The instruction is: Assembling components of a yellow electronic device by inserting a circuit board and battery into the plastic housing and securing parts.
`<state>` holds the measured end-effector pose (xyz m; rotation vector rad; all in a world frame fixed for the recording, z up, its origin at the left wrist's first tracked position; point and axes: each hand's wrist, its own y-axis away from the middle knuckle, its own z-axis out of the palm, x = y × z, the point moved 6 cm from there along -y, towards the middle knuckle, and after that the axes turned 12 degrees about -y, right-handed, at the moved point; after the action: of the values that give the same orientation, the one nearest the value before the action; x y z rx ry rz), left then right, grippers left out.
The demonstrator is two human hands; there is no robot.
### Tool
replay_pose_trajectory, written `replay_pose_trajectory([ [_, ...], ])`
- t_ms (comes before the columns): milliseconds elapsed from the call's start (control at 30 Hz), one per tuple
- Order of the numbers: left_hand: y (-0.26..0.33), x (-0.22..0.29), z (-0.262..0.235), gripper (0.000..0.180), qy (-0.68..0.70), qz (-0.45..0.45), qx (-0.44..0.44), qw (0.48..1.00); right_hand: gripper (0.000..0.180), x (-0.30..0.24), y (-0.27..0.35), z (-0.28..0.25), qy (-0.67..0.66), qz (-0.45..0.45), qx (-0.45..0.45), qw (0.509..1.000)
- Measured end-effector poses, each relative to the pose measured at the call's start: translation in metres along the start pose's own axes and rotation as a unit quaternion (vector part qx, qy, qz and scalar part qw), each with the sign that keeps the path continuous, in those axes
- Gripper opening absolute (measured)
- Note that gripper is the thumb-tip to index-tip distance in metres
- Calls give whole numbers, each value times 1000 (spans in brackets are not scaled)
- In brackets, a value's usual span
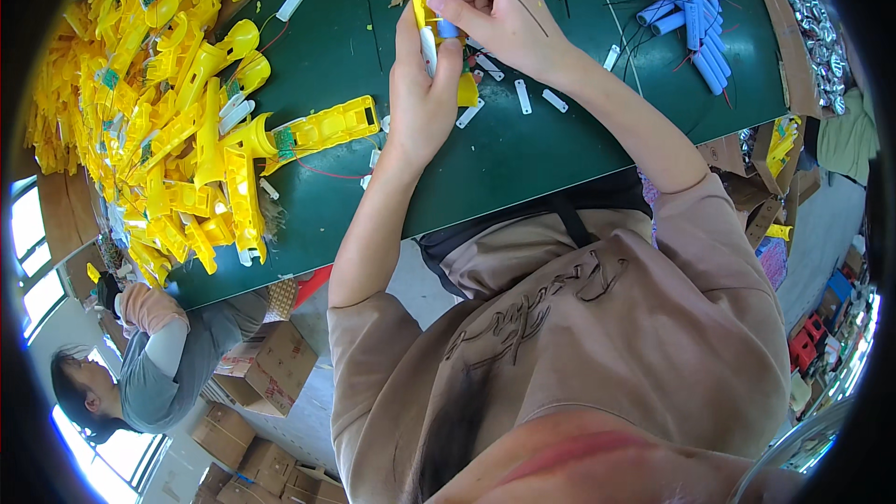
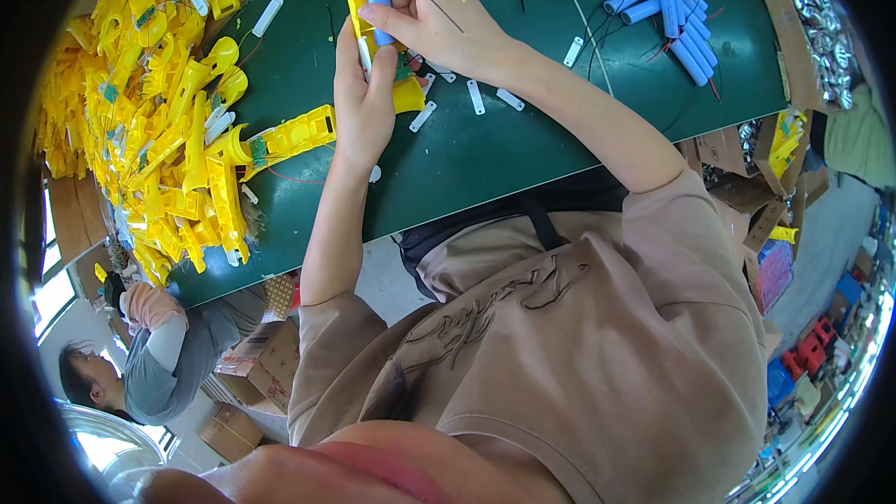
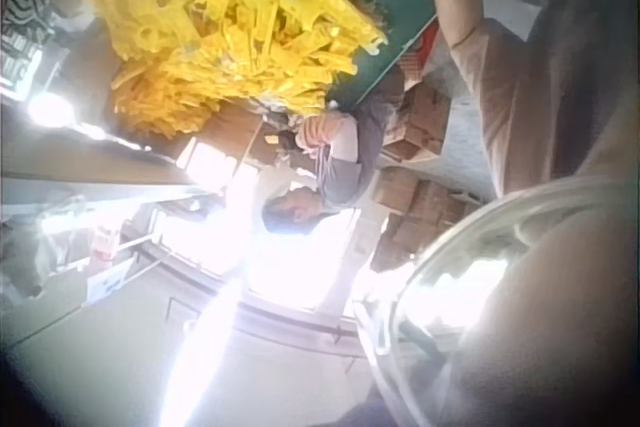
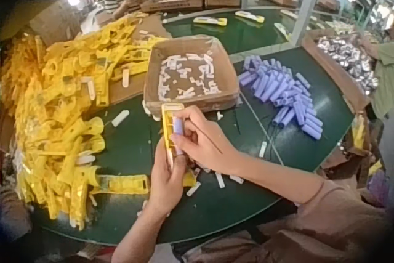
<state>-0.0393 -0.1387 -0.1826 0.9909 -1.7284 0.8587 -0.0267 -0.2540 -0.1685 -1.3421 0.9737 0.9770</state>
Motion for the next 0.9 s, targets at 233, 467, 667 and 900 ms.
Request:
replay_pose_trajectory([
  [233, 2, -1, -5, 47, 33, 19, 4, 999, 69, 0, -3, -5, -100, 103, 5, 990],
  [467, 4, -8, 0, 49, 145, -62, -58, 986, 71, 16, -3, 1, -209, 115, -13, 971],
  [667, 5, 2, 4, 49, 113, -31, -66, 991, 49, 16, -5, -13, -109, -15, -35, 993],
  [900, 1, 2, 6, 61, 59, 28, -48, 997, 52, -8, -2, -20, -238, 88, -4, 967],
])
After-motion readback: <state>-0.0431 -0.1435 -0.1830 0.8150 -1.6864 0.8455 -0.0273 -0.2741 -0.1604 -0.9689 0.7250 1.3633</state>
